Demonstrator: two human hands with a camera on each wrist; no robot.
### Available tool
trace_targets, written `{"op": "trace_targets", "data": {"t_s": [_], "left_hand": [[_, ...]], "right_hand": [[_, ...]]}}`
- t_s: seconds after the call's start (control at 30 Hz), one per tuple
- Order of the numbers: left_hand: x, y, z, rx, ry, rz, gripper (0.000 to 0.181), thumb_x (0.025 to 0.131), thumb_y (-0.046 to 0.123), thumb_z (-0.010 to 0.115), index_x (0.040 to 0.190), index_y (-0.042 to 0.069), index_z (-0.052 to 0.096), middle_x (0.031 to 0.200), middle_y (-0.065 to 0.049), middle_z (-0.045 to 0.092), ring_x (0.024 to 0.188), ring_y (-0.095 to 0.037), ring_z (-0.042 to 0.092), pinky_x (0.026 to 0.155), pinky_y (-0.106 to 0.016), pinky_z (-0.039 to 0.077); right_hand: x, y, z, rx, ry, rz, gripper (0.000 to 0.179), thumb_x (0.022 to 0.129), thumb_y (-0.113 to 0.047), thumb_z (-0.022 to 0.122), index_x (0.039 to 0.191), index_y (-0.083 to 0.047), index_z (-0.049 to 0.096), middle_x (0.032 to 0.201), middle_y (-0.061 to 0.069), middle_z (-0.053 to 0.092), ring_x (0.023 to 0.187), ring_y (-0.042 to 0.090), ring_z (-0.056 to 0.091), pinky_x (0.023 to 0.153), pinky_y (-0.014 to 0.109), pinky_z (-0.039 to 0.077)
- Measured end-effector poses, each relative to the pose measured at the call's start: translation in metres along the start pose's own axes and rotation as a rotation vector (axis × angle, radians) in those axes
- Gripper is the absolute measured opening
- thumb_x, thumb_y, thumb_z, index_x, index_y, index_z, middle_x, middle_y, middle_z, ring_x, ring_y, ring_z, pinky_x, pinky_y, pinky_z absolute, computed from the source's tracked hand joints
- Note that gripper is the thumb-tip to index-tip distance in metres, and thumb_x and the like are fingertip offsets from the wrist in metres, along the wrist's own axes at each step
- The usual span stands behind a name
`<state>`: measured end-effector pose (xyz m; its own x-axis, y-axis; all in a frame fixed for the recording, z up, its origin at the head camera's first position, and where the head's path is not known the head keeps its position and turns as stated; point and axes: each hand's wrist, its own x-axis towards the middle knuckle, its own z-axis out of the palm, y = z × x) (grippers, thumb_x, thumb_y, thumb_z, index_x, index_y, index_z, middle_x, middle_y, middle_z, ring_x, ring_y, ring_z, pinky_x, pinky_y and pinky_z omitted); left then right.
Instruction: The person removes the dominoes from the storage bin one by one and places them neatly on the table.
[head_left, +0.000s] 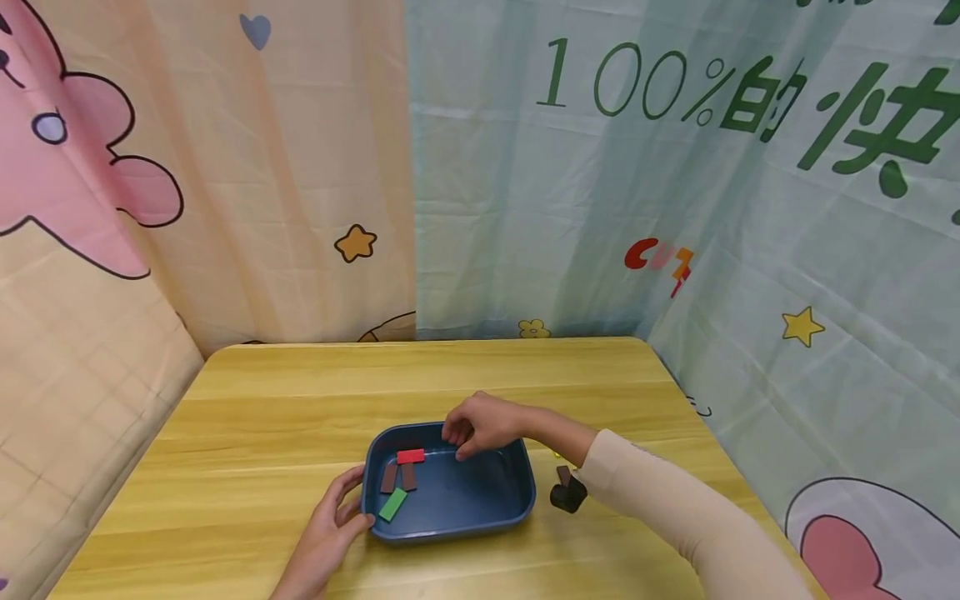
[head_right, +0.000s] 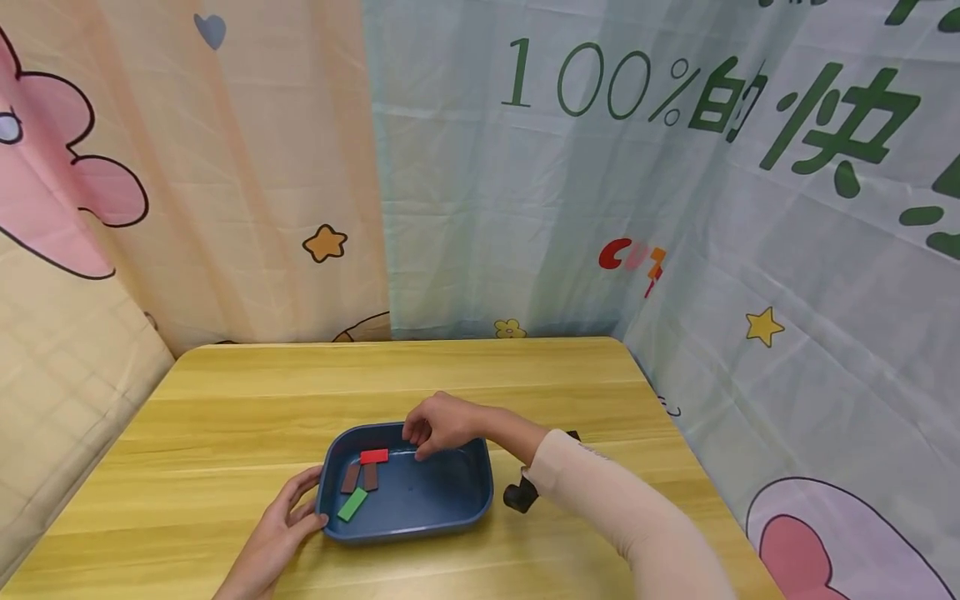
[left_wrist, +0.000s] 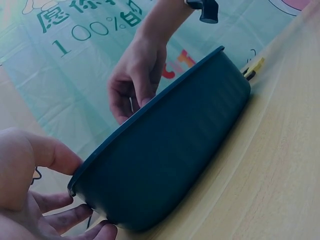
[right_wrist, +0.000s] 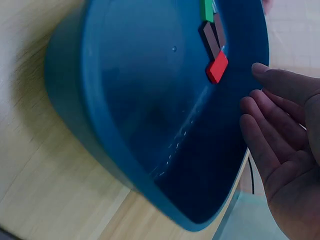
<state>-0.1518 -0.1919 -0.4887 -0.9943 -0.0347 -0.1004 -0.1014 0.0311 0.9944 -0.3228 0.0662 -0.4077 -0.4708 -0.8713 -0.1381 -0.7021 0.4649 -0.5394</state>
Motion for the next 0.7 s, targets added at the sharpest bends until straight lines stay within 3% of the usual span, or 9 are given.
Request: {"op": "trace_targets", "data": {"t_s": [0.27, 0.7], "left_hand": [[0.000, -0.001, -0.001, -0.013, -0.004, -0.018, 0.065, 0.093, -0.012, 0.057, 0.154, 0.004, 0.038, 0.157, -0.024, 0.036, 0.140, -0.049, 0.041, 0.098, -0.033, 0.050], [0.000, -0.001, -0.004, -0.006, -0.010, -0.028, 0.065, 0.094, -0.010, 0.059, 0.153, 0.008, 0.040, 0.158, -0.021, 0.037, 0.139, -0.047, 0.043, 0.103, -0.042, 0.046]], "right_hand": [[0.018, -0.006, 0.008, -0.038, -0.046, -0.023, 0.030, 0.089, -0.009, 0.082, 0.116, 0.000, 0.072, 0.104, 0.006, 0.074, 0.088, 0.002, 0.067, 0.081, 0.015, 0.052], [0.053, -0.017, 0.023, -0.114, -0.118, -0.088, 0.030, 0.088, -0.012, 0.084, 0.115, -0.004, 0.074, 0.100, -0.001, 0.074, 0.087, -0.001, 0.066, 0.078, 0.011, 0.050]]}}
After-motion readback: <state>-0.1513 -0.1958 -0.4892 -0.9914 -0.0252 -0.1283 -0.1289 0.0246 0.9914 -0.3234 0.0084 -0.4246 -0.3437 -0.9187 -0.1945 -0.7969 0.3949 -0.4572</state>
